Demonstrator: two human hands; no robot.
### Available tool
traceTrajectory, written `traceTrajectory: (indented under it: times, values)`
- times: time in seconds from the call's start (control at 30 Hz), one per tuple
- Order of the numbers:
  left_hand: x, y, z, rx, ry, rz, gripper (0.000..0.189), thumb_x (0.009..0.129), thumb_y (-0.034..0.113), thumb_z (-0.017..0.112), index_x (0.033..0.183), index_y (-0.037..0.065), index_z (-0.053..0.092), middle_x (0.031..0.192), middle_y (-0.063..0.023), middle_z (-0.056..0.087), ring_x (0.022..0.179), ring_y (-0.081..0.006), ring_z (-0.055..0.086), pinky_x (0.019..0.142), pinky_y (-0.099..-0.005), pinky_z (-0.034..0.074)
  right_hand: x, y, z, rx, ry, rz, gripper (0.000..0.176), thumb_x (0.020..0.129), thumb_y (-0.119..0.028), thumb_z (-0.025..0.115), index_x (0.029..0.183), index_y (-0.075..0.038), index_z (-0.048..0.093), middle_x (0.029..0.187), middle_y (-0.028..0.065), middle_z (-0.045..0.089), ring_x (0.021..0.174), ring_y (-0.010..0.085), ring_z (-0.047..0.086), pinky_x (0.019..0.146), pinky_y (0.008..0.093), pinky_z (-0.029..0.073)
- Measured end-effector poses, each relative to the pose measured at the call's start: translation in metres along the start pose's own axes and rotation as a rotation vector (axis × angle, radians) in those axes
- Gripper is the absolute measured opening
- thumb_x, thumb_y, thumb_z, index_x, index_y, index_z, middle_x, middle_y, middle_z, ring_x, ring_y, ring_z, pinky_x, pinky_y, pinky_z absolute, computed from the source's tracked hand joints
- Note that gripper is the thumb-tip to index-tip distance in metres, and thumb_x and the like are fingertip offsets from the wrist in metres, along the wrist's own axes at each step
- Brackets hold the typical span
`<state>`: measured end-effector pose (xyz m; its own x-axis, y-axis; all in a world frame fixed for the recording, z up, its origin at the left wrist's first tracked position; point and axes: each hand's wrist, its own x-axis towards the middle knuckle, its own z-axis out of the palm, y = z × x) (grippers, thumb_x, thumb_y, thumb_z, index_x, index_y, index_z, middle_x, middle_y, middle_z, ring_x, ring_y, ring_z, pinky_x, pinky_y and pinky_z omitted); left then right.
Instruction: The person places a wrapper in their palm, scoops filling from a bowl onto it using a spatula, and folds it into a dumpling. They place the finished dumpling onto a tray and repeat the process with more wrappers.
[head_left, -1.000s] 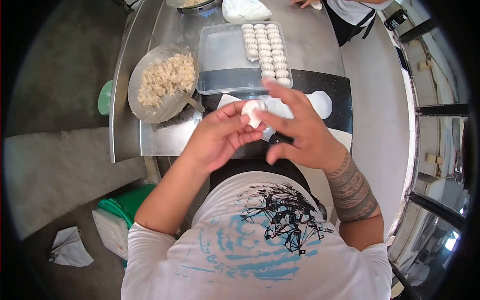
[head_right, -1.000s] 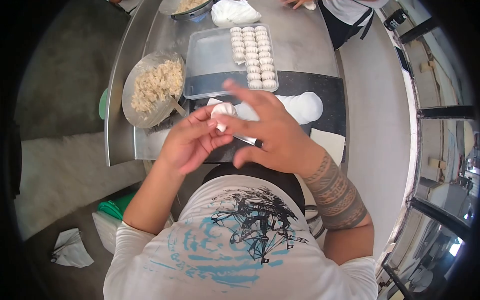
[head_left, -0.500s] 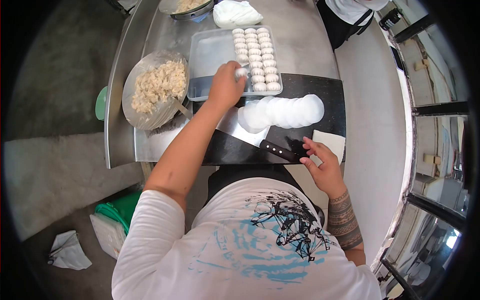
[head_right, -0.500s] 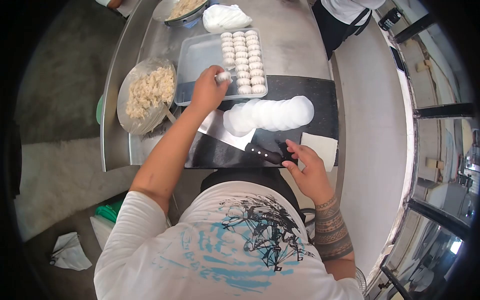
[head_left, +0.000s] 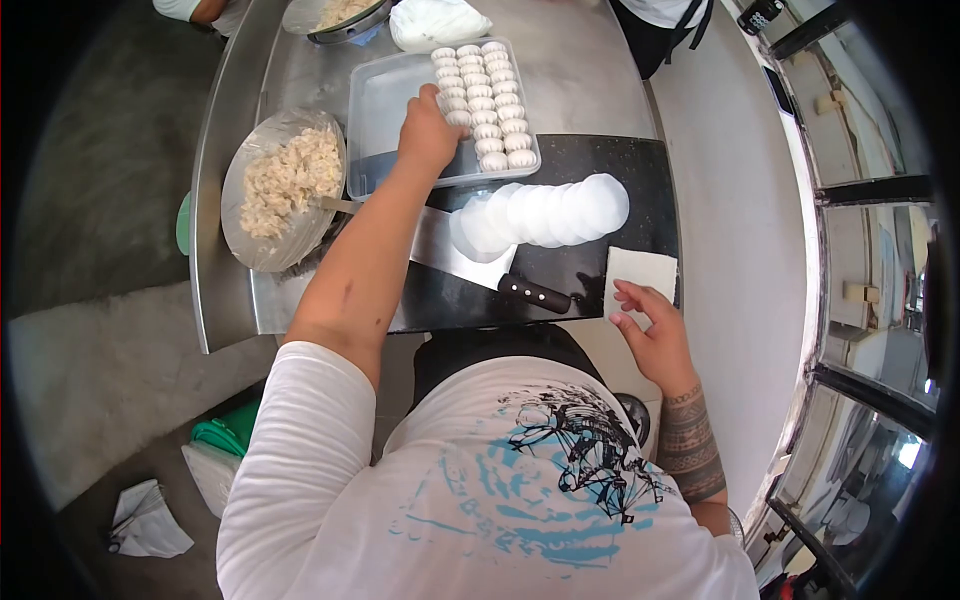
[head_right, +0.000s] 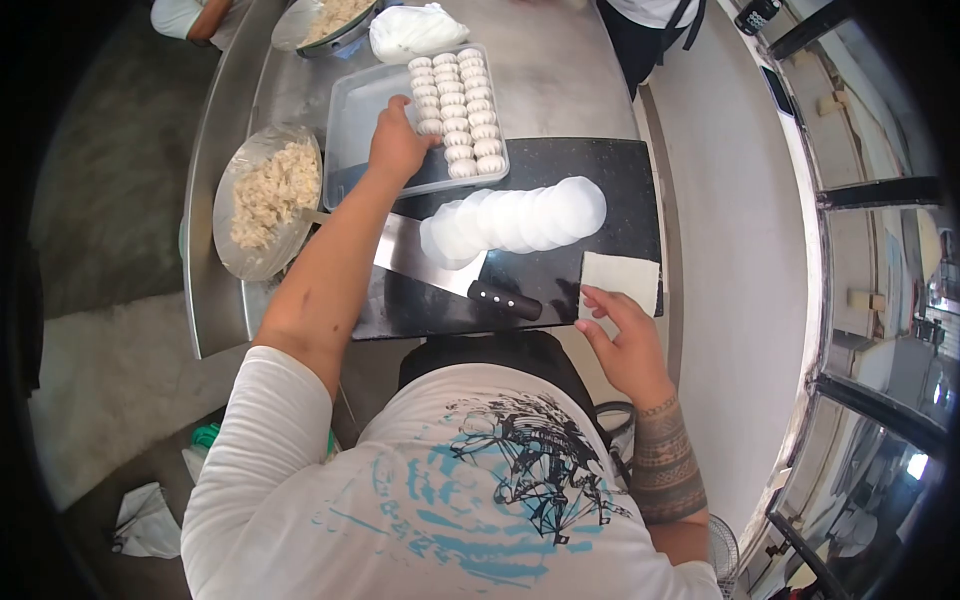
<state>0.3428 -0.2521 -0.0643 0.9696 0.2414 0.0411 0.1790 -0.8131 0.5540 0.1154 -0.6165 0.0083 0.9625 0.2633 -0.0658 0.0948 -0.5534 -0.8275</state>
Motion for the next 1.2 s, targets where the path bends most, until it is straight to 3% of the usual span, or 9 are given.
traceTrajectory:
  times: [0.13,0.23,0.37,0.43,0.53,0.77,0.93,1.03,1.2]
  values:
    - [-0.023,0.008,-0.022,0.074,-0.046,-0.034,0.101,0.072,0.018,0.093,0.155,0.013,0.035,0.134,-0.0269,0.055,0.119,-0.0439,0.062,0.099,-0.0483,0.054,0.033,0.018,0.005,-0.101,0.025,0.006,0.016,0.091,-0.007,0.076,0.105,0.0,0.073,0.097,0.0148,0.072,0.084,0.0267,0.068,0.076,0.0365,0.054]
    - [-0.073,0.005,-0.042,0.008,0.014,0.172,0.08,0.081,0.014,0.084,0.15,0.011,0.044,0.126,-0.0233,0.059,0.119,-0.0436,0.061,0.099,-0.0481,0.052,0.073,0.03,0.011,-0.142,0.118,0.04,0.012,0.091,-0.011,0.075,0.092,0.0,0.071,0.091,0.0167,0.071,0.081,0.032,0.068,0.073,0.0407,0.053]
    - [-0.136,-0.011,-0.052,0.029,0.052,0.436,0.06,0.085,0.012,0.078,0.14,0.006,0.054,0.126,-0.0219,0.062,0.122,-0.0438,0.058,0.102,-0.0487,0.049,0.122,0.049,0.02,-0.208,0.068,0.018,0.014,0.09,-0.014,0.075,0.088,0.0,0.071,0.09,0.0185,0.071,0.085,0.0367,0.069,0.075,0.0441,0.053]
    - [-0.159,-0.015,-0.059,0.01,0.039,0.432,0.057,0.085,0.011,0.078,0.137,0.005,0.056,0.129,-0.0216,0.061,0.123,-0.0432,0.058,0.104,-0.0492,0.047,0.139,0.04,0.02,-0.26,-0.063,0.103,0.016,0.089,-0.015,0.076,0.086,0.0,0.07,0.09,0.0189,0.071,0.086,0.0377,0.069,0.076,0.0453,0.053]
    - [-0.187,-0.028,-0.065,-0.035,0.043,0.387,0.054,0.086,0.009,0.077,0.136,0.004,0.057,0.132,-0.0213,0.061,0.122,-0.0424,0.058,0.106,-0.0483,0.047,0.148,0.05,0.026,-0.361,-0.164,0.016,0.017,0.086,-0.011,0.078,0.085,0.002,0.067,0.09,0.0188,0.07,0.082,0.0347,0.069,0.074,0.0429,0.053]
    - [-0.236,-0.039,-0.085,-0.192,-0.069,0.144,0.05,0.088,0.005,0.076,0.134,0.004,0.06,0.127,-0.017,0.063,0.113,-0.0339,0.064,0.099,-0.0412,0.052,0.152,0.067,0.026,-0.442,-0.189,-0.133,0.014,0.089,-0.01,0.074,0.087,0.002,0.066,0.092,0.0214,0.069,0.087,0.0399,0.067,0.078,0.0459,0.053]
    - [-0.257,-0.049,-0.084,-0.222,-0.052,0.138,0.049,0.087,0.004,0.076,0.134,0.004,0.061,0.127,-0.0161,0.064,0.109,-0.0305,0.066,0.097,-0.0394,0.053,0.151,0.067,0.018,-0.452,-0.161,-0.133,0.017,0.095,-0.016,0.07,0.095,0.0,0.066,0.098,0.022,0.068,0.096,0.0415,0.066,0.085,0.0485,0.052]
    - [-0.263,-0.046,-0.083,-0.239,-0.052,0.126,0.048,0.088,0.003,0.076,0.134,0.004,0.062,0.128,-0.0159,0.064,0.109,-0.0303,0.066,0.097,-0.0392,0.053,0.147,0.053,0.013,-0.408,-0.257,-0.066,0.017,0.094,-0.016,0.071,0.093,0.0,0.065,0.098,0.0218,0.068,0.095,0.0417,0.066,0.085,0.0485,0.052]
    - [-0.265,-0.033,-0.082,-0.307,-0.068,0.122,0.046,0.088,0.001,0.075,0.133,0.004,0.062,0.13,-0.0156,0.064,0.109,-0.0299,0.067,0.097,-0.0382,0.054,0.154,0.076,0.017,-0.42,-0.232,-0.182,0.019,0.094,-0.017,0.073,0.092,0.0,0.064,0.098,0.0215,0.067,0.093,0.0422,0.066,0.083,0.0492,0.052]
